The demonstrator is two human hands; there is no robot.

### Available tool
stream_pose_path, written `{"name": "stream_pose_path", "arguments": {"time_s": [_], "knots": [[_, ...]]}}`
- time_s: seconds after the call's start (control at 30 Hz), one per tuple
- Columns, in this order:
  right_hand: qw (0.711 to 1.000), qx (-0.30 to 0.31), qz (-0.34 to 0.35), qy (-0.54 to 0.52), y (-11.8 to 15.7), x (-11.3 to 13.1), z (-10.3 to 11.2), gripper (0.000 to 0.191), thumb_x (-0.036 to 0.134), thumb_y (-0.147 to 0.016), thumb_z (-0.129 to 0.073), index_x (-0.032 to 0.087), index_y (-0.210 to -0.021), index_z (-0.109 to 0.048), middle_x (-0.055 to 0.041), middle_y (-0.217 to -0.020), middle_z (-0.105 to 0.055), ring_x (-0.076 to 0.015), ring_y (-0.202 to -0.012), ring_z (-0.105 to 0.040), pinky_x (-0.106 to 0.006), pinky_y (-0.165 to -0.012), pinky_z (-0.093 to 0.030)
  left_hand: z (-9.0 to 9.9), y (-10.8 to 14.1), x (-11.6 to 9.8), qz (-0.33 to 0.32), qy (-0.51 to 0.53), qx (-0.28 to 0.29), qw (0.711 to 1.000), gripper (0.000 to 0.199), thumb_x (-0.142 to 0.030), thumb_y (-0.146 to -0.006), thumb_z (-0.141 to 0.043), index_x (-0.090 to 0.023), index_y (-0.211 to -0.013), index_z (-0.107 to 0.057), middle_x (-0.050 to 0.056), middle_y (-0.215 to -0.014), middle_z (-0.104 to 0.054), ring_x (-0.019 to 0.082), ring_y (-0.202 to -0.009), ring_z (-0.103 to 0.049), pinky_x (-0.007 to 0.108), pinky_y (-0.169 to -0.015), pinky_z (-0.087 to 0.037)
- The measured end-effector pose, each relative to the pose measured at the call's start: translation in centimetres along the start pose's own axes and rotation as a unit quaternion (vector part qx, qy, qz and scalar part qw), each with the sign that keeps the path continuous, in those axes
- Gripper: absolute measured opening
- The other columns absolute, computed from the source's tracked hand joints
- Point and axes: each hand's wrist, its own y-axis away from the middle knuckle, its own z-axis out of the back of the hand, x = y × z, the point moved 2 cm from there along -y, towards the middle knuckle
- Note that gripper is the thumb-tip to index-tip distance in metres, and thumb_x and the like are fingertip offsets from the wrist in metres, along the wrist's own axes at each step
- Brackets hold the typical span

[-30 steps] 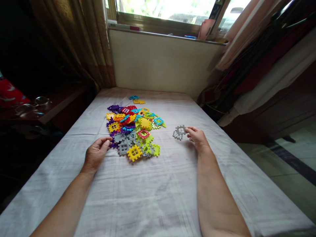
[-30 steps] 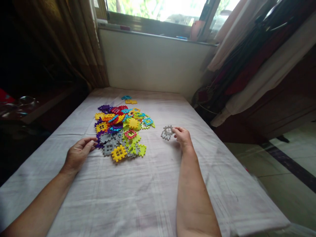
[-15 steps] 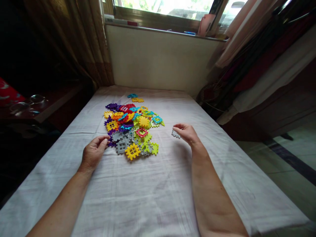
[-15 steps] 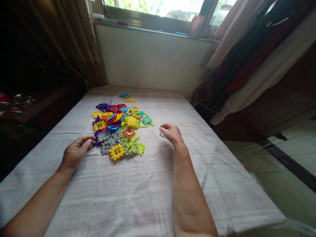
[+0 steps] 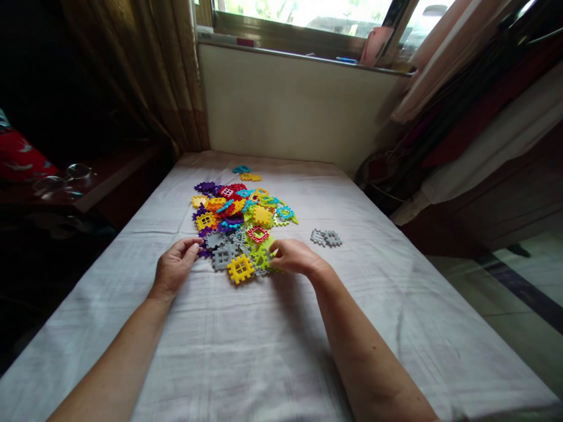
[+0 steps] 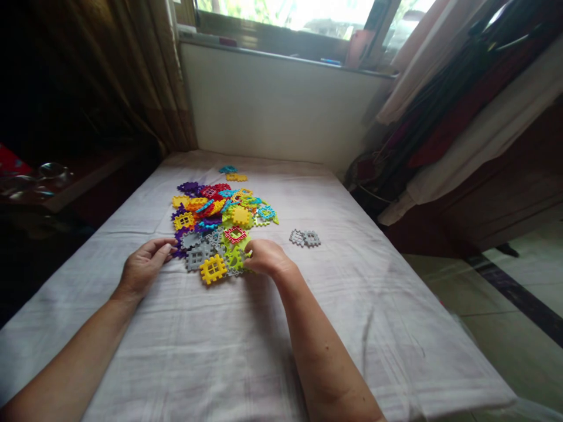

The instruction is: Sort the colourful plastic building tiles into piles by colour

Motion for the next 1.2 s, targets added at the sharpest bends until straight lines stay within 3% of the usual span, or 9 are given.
{"name": "stream_pose_path", "arguments": {"time_s": [0.23,0.33,0.47,0.57,0.67,0.83,0.93,1.1,1.2], "knots": [[0.99,-0.116,-0.012,-0.08,1.0,-1.8,2.8,0.02,0.026,-0.078,-0.06,0.025,-0.089,-0.076,0.001,-0.079,-0.072,-0.0129,-0.067,-0.059,-0.023,-0.059,-0.036,-0.1,0.1,-0.4,-0.006,-0.001,0.004,1.0,0.046,-0.054,-0.069,-0.065,-0.018,-0.097,-0.07,0.006,-0.094,-0.075,0.021,-0.086,-0.07,0.032,-0.081,-0.056],[0.967,-0.206,-0.097,-0.118,0.6,-5.9,3.5,0.022,0.031,-0.077,-0.062,0.024,-0.092,-0.077,0.0003,-0.076,-0.072,-0.0136,-0.064,-0.059,-0.024,-0.059,-0.037,-0.1,0.1,-0.3,-0.004,0.002,0.0,1.0,0.046,-0.054,-0.068,-0.065,-0.018,-0.097,-0.07,0.006,-0.095,-0.075,0.021,-0.086,-0.07,0.033,-0.082,-0.056],[0.883,-0.362,-0.242,-0.177,-0.1,-12.8,3.0,0.029,0.037,-0.075,-0.063,0.02,-0.095,-0.076,-0.004,-0.082,-0.074,-0.0171,-0.071,-0.064,-0.025,-0.063,-0.043,-0.1,0.1,-0.2,0.0,0.005,-0.001,1.0,0.046,-0.053,-0.068,-0.065,-0.018,-0.098,-0.07,0.006,-0.095,-0.075,0.021,-0.088,-0.07,0.033,-0.082,-0.056],[0.848,-0.397,-0.282,-0.209,-0.4,-16.0,1.6,0.03,0.039,-0.073,-0.064,0.018,-0.092,-0.075,-0.0064,-0.084,-0.075,-0.0194,-0.074,-0.065,-0.027,-0.066,-0.046,-0.1,0.1,-0.3,0.002,0.006,-0.002,1.0,0.046,-0.053,-0.068,-0.066,-0.018,-0.097,-0.07,0.006,-0.094,-0.075,0.021,-0.087,-0.07,0.033,-0.081,-0.057],[0.845,-0.399,-0.288,-0.21,-0.3,-17.0,0.7,0.03,0.04,-0.074,-0.063,0.019,-0.091,-0.075,-0.0071,-0.085,-0.075,-0.0202,-0.074,-0.065,-0.029,-0.068,-0.048,0.0,0.1,-0.2,-0.001,0.002,-0.003,1.0,0.044,-0.052,-0.069,-0.065,-0.018,-0.098,-0.071,0.006,-0.092,-0.075,0.02,-0.086,-0.07,0.032,-0.079,-0.057],[0.848,-0.416,-0.305,-0.12,0.2,-15.6,1.9,0.029,0.038,-0.08,-0.059,0.02,-0.094,-0.076,-0.0109,-0.099,-0.074,-0.0236,-0.088,-0.066,-0.033,-0.081,-0.049,0.0,0.0,0.1,-0.005,-0.003,-0.004,1.0,0.045,-0.052,-0.07,-0.064,-0.018,-0.099,-0.07,0.006,-0.091,-0.074,0.02,-0.087,-0.07,0.031,-0.08,-0.056],[0.876,-0.386,-0.244,-0.158,-0.4,-12.8,2.5,0.029,0.037,-0.082,-0.057,0.019,-0.094,-0.077,-0.0088,-0.092,-0.074,-0.0216,-0.084,-0.066,-0.031,-0.079,-0.049,0.0,0.0,0.1,-0.01,-0.016,0.0,1.0,0.046,-0.053,-0.072,-0.062,-0.018,-0.1,-0.07,0.006,-0.093,-0.074,0.02,-0.086,-0.07,0.031,-0.079,-0.056],[0.962,-0.135,0.044,-0.233,-1.3,-4.2,1.0,0.02,0.032,-0.081,-0.061,0.021,-0.086,-0.077,-0.0001,-0.08,-0.074,-0.014,-0.072,-0.064,-0.023,-0.067,-0.046,-0.1,1.1,-1.6,-0.112,-0.132,0.008,0.985,0.041,-0.054,-0.078,-0.058,-0.022,-0.1,-0.071,0.006,-0.1,-0.075,0.022,-0.088,-0.069,0.034,-0.084,-0.055],[0.983,-0.013,0.129,-0.127,-0.2,0.4,0.0,0.018,0.03,-0.079,-0.066,0.023,-0.092,-0.076,0.0008,-0.085,-0.075,-0.0137,-0.074,-0.065,-0.022,-0.065,-0.043,-1.0,2.4,-3.0,-0.244,-0.209,0.101,0.942,0.039,-0.055,-0.079,-0.062,-0.026,-0.102,-0.073,0.007,-0.112,-0.073,0.025,-0.104,-0.066,0.04,-0.1,-0.048]]}}
